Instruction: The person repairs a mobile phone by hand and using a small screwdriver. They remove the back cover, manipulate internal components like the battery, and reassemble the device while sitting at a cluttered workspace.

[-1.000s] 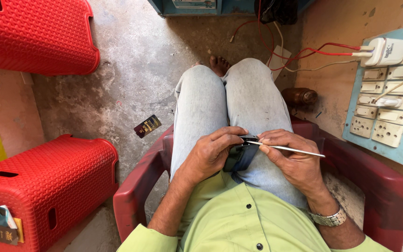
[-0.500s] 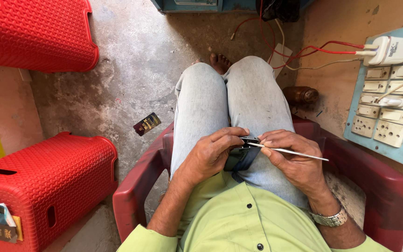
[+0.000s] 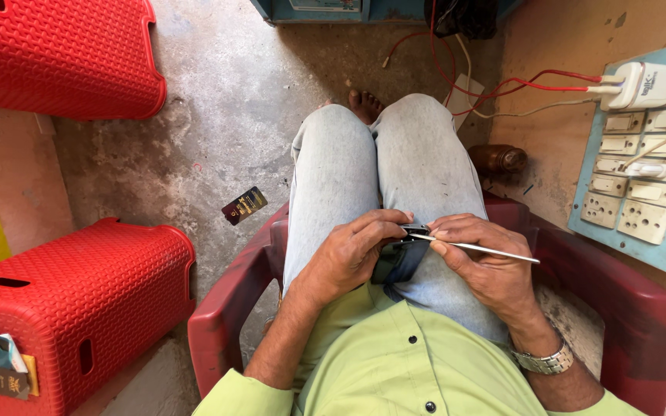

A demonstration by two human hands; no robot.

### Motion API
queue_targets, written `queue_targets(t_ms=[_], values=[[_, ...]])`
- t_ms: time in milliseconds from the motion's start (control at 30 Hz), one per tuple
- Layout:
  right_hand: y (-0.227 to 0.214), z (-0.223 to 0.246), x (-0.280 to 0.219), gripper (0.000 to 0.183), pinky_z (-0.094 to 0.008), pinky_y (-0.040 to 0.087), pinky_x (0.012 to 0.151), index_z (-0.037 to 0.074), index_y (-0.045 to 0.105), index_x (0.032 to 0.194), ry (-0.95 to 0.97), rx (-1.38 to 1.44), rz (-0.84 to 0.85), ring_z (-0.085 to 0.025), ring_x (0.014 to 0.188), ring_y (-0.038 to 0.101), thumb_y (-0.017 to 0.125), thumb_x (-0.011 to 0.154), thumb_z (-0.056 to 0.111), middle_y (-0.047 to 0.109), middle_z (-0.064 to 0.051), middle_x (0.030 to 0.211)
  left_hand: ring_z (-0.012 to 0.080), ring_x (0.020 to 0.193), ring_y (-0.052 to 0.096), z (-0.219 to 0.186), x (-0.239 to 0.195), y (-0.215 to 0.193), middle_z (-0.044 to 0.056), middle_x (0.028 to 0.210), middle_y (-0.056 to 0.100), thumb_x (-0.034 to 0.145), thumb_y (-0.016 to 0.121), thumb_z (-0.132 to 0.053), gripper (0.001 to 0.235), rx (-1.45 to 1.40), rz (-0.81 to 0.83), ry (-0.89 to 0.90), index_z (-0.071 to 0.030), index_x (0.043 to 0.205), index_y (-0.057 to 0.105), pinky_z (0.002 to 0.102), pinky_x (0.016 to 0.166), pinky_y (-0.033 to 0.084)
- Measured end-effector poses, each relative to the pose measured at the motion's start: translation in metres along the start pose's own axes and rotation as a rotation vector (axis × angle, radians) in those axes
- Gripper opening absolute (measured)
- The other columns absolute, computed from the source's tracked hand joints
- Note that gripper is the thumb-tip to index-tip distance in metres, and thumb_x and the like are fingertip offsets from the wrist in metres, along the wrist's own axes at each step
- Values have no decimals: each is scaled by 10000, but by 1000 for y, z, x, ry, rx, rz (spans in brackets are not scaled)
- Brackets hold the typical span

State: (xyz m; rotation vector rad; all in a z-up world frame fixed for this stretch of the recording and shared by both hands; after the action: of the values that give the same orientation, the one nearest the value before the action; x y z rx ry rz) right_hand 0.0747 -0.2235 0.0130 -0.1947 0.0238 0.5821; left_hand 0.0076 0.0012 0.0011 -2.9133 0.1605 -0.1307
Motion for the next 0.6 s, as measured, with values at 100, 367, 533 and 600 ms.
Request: queue_targets(t_ms=[100, 367, 533, 600], values=[[0, -2, -1, 145, -360, 634, 909, -1, 730, 1001, 5, 3, -2, -262, 1047, 759, 776, 864, -16, 771, -135, 1023, 323, 1161, 713, 0, 0, 1, 135, 1282, 682, 851, 586, 158, 344, 16, -3, 13, -26, 1140, 615, 372, 984, 604], [-1, 0, 0, 143, -366, 622, 922, 1, 727, 994, -1, 13, 2, -257, 1039, 757, 782, 863, -8, 769, -138, 1026, 313, 1195, 710, -1, 1, 1, 142, 1264, 685, 928, 627, 123, 246, -27, -14, 3, -20, 1126, 596, 366, 995, 605], [0, 2, 0, 128, -362, 621, 907, 2, 719, 987, -7, -6, 0, -253, 1028, 759, 778, 873, -2, 767, -137, 1018, 318, 1223, 702, 0, 0, 2, 149, 1257, 680, 926, 621, 121, 243, -27, -19, 13, -16, 1124, 583, 365, 1012, 602], [0, 3, 1, 126, -360, 621, 903, 1, 716, 985, -15, -16, -1, -252, 1024, 760, 777, 875, -1, 766, -136, 1016, 317, 1212, 703, 0, -1, 2, 152, 1262, 681, 929, 635, 109, 235, -20, -21, 13, -18, 1120, 581, 365, 1008, 601]])
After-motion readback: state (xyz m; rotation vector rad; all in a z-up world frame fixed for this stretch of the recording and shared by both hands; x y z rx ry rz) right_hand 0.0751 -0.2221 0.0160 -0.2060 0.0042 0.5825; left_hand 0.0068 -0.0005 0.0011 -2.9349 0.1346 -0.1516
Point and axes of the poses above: each hand's wrist, its own x-axis towards the middle knuckle, its own y-axis out of the palm, z = x × y, the point moved 1 cm from there along x, towards the middle knuckle
